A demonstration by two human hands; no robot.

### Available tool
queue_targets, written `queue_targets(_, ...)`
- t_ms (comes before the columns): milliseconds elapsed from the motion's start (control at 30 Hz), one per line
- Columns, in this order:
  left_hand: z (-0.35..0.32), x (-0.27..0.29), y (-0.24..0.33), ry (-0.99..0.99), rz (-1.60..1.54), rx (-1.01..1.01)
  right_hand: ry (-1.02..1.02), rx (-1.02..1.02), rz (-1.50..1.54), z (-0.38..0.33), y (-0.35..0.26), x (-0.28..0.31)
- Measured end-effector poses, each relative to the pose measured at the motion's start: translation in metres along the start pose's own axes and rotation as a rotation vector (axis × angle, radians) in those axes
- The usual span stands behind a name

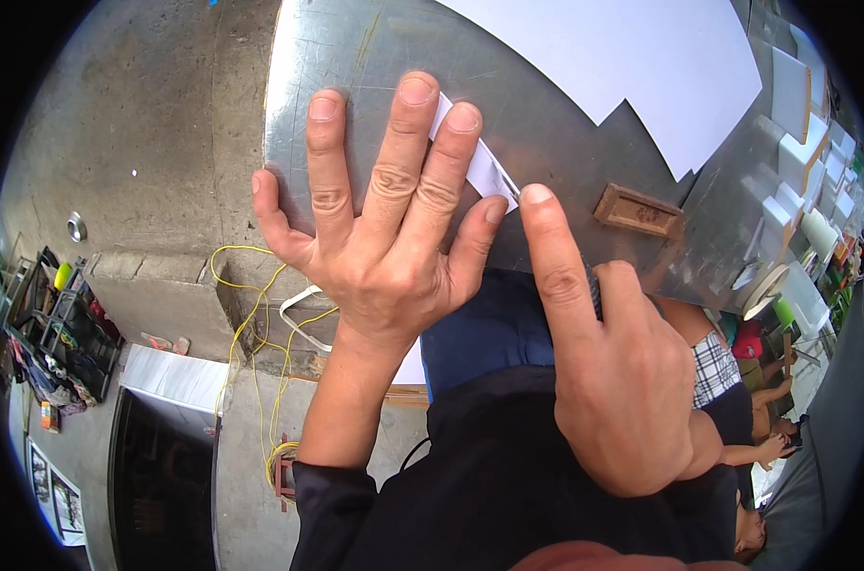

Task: Crafting 3D foam letters by trimming edges with a utility knife and smoothing them with a sanding block.

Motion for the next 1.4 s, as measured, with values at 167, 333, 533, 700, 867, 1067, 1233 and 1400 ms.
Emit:
queue_targets(167,0.000,0.000,0.000,-0.001,0.003,-0.003,0.002,0.003,0.000,0.000,0.001,0.000)
queue_targets(333,0.000,0.000,0.000,-0.007,0.006,0.003,-0.010,0.005,-0.008,-0.001,0.001,-0.002)
queue_targets(533,0.000,0.000,0.000,-0.006,0.008,0.005,0.003,0.008,-0.010,-0.002,0.002,-0.002)
queue_targets(700,0.000,0.000,0.000,-0.005,0.013,0.005,-0.012,0.011,-0.013,-0.003,0.002,-0.003)
queue_targets(867,0.000,0.000,0.000,0.004,0.014,0.000,-0.011,0.011,-0.002,-0.003,0.003,-0.003)
queue_targets(1067,-0.001,0.000,0.000,0.010,0.008,-0.007,-0.011,0.010,0.016,-0.005,0.004,-0.005)
queue_targets(1233,-0.001,0.001,0.000,0.006,0.011,-0.002,-0.001,0.010,0.019,-0.007,0.005,-0.006)
queue_targets(1400,-0.001,0.000,-0.001,0.009,0.004,-0.006,-0.029,0.015,0.023,-0.011,0.006,-0.008)
Point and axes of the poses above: each hand's wrist, its own z-axis towards the middle knuckle, its own x-axis out of the back of the hand, y = z × x, the point moved 8 cm from there along z, towards the middle knuckle, and after that the axes turned 2 degrees about -z, right-handed, at the moved point
